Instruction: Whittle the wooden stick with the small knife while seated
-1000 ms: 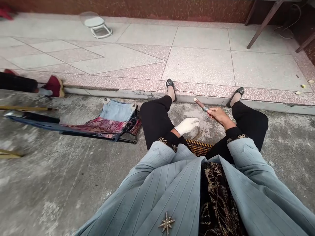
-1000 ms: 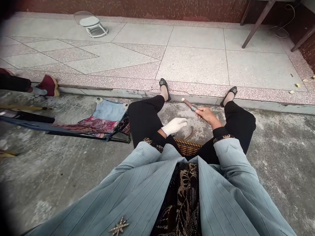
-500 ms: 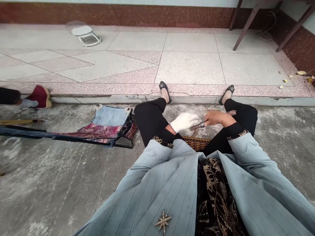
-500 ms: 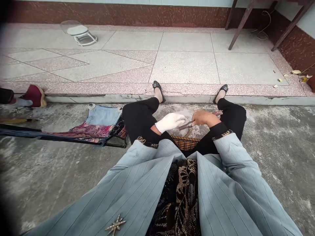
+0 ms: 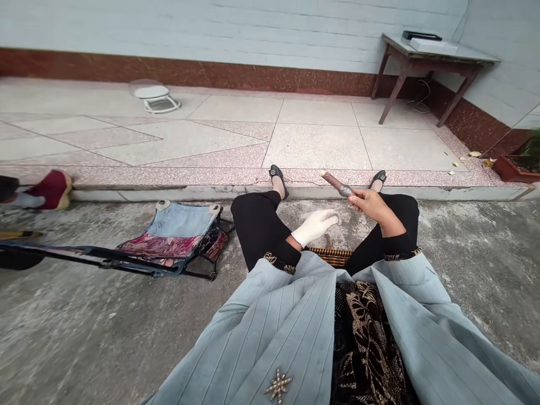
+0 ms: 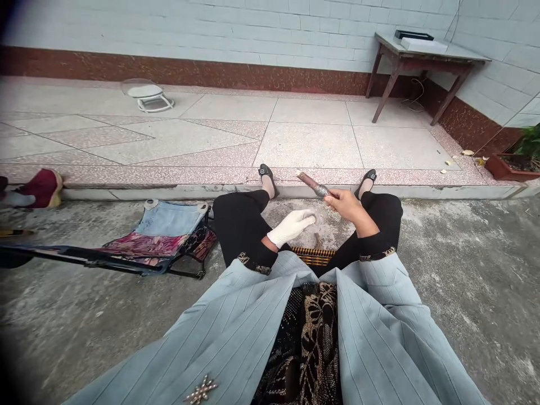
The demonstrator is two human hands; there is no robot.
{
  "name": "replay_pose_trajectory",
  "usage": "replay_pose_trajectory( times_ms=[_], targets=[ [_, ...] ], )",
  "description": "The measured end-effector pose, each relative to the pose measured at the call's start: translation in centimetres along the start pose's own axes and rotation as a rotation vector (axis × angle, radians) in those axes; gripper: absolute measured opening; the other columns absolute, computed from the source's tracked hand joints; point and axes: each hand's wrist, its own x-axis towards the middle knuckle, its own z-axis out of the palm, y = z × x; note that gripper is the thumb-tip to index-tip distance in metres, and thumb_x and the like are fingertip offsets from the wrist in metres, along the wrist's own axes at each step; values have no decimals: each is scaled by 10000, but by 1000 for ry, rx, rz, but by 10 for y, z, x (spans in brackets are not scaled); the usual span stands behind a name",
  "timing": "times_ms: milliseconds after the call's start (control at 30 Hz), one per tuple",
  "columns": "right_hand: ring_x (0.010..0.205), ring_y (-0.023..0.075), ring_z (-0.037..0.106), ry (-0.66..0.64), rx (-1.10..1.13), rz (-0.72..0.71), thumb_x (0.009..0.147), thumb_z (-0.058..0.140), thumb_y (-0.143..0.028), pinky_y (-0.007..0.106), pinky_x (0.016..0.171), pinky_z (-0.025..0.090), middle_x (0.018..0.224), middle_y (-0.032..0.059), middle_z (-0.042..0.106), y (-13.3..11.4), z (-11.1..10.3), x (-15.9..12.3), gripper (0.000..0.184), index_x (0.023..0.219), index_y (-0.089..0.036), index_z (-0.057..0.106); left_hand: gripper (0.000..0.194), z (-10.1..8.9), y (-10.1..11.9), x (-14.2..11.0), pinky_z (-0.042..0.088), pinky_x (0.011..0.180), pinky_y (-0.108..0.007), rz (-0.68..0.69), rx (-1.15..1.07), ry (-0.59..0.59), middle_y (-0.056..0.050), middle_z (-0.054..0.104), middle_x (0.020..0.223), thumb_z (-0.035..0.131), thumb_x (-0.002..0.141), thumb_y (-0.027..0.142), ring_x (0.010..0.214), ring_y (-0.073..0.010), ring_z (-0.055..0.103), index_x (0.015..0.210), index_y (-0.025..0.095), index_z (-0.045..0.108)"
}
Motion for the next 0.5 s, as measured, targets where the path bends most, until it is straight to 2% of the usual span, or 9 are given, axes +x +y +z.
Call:
replay_pose_trajectory(
  times_ms=[100, 200, 267, 367, 433, 500],
  targets=[
    [646, 166, 519, 130, -265, 44, 871, 547, -380, 270, 608, 353, 692, 23, 588, 8, 4, 0, 273, 983, -173, 686, 289, -4, 7, -6, 428, 782, -266, 30, 290, -6, -35, 687, 913, 447, 949, 350, 848, -173, 612, 981, 176, 676],
    [721, 197, 559, 87, -507, 87, 895, 546, -353, 281, 643, 347, 780, 61, 660, 9, 8, -6, 261, 1030, -199, 708, 327, -14, 15, -10, 429, 800, -286, 30, 534, -25, -64, 699, 943, 422, 966, 365, 890, -204, 631, 1027, 179, 683],
    [749, 204, 572, -34, -612, 96, 900, 553, -339, 283, 658, 348, 827, 71, 681, 7, 10, -11, 236, 1008, -209, 718, 323, -24, 20, -9, 431, 821, -290, 52, 600, -30, -70, 701, 969, 429, 961, 359, 920, -211, 633, 1032, 185, 691],
    [727, 180, 560, -279, -646, 46, 889, 580, -307, 274, 660, 347, 795, 51, 673, 1, 6, -19, 185, 921, -205, 731, 284, -41, 24, -5, 431, 862, -280, 97, 534, -79, -53, 699, 1000, 463, 929, 318, 955, -198, 623, 999, 190, 707],
    [668, 150, 528, -508, -549, -17, 885, 577, -290, 260, 634, 342, 722, 19, 639, -4, -1, -25, 187, 904, -203, 741, 271, -48, 22, 0, 439, 850, -268, 82, 383, -109, -32, 696, 966, 471, 904, 304, 915, -174, 618, 971, 184, 705],
    [628, 128, 494, -730, -348, -70, 879, 584, -332, 246, 605, 341, 687, -9, 606, -9, -11, -30, 225, 969, -206, 748, 253, -47, 16, 5, 454, 783, -255, 29, 147, -105, -17, 683, 899, 487, 879, 313, 823, -149, 603, 935, 168, 686]
  ],
)
